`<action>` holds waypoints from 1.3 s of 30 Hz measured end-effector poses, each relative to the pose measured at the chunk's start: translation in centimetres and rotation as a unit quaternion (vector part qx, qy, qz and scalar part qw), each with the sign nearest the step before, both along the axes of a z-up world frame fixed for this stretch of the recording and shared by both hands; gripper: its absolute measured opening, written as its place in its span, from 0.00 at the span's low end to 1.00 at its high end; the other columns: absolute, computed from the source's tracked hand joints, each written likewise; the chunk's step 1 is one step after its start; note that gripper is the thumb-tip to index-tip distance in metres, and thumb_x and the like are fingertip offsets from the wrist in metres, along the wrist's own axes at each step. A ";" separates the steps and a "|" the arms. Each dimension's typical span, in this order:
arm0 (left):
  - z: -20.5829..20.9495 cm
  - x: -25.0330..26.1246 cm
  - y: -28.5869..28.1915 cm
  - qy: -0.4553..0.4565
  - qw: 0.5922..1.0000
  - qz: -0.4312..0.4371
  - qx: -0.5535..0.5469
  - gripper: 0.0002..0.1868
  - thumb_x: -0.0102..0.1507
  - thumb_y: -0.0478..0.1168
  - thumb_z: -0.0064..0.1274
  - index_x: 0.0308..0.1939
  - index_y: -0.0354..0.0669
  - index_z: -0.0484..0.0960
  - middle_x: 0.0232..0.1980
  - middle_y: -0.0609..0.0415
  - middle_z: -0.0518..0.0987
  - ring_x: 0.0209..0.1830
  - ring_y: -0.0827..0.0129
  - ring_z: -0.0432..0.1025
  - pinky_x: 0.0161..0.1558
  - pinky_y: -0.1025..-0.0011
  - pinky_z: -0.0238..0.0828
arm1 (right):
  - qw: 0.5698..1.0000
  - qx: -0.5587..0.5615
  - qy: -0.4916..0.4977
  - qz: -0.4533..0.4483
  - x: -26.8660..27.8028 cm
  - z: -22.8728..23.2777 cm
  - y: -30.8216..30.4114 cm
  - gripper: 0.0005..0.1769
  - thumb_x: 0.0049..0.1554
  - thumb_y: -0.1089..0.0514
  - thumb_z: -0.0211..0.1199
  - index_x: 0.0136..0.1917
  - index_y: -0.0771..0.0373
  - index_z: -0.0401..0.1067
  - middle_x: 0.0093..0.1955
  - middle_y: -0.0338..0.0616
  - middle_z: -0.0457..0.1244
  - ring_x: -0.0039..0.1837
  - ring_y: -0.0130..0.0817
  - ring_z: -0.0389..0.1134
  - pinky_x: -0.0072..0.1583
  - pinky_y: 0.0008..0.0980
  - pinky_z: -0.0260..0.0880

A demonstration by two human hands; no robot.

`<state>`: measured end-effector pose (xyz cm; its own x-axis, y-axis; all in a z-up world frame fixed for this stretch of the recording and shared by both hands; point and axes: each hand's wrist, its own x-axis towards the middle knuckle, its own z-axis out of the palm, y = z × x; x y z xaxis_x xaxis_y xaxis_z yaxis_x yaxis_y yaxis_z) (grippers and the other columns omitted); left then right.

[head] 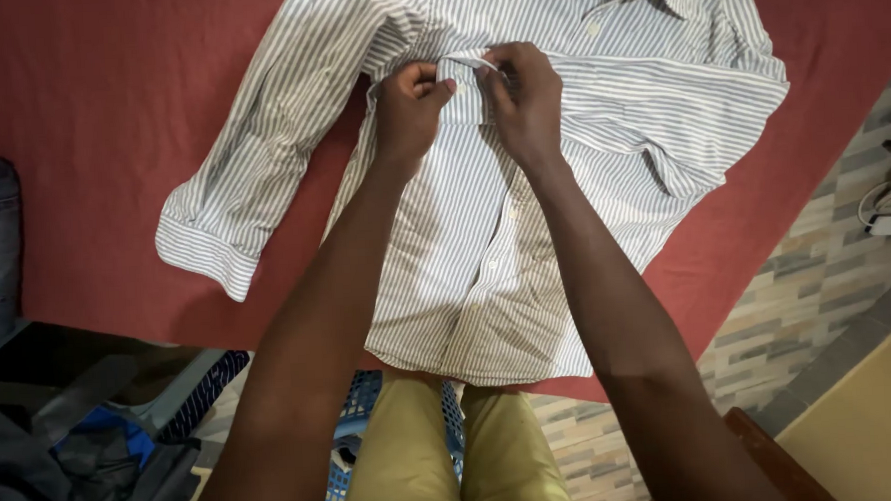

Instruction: Folding a striped button-down shirt and a pair of patterned shorts on a bed.

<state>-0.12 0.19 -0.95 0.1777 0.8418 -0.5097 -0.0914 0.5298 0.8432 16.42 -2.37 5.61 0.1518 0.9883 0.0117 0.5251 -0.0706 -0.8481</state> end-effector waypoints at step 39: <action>1.7 4.1 -0.9 0.055 0.996 0.036 -0.063 0.19 0.62 0.41 0.55 0.20 0.43 0.65 0.20 0.65 0.60 0.21 0.79 0.53 0.26 0.67 0.51 | 0.949 -0.163 0.263 -0.057 2.0 -3.5 0.0 0.07 0.68 0.60 0.61 0.54 0.67 0.72 0.45 0.33 0.65 0.48 0.20 0.62 0.53 0.25 0.66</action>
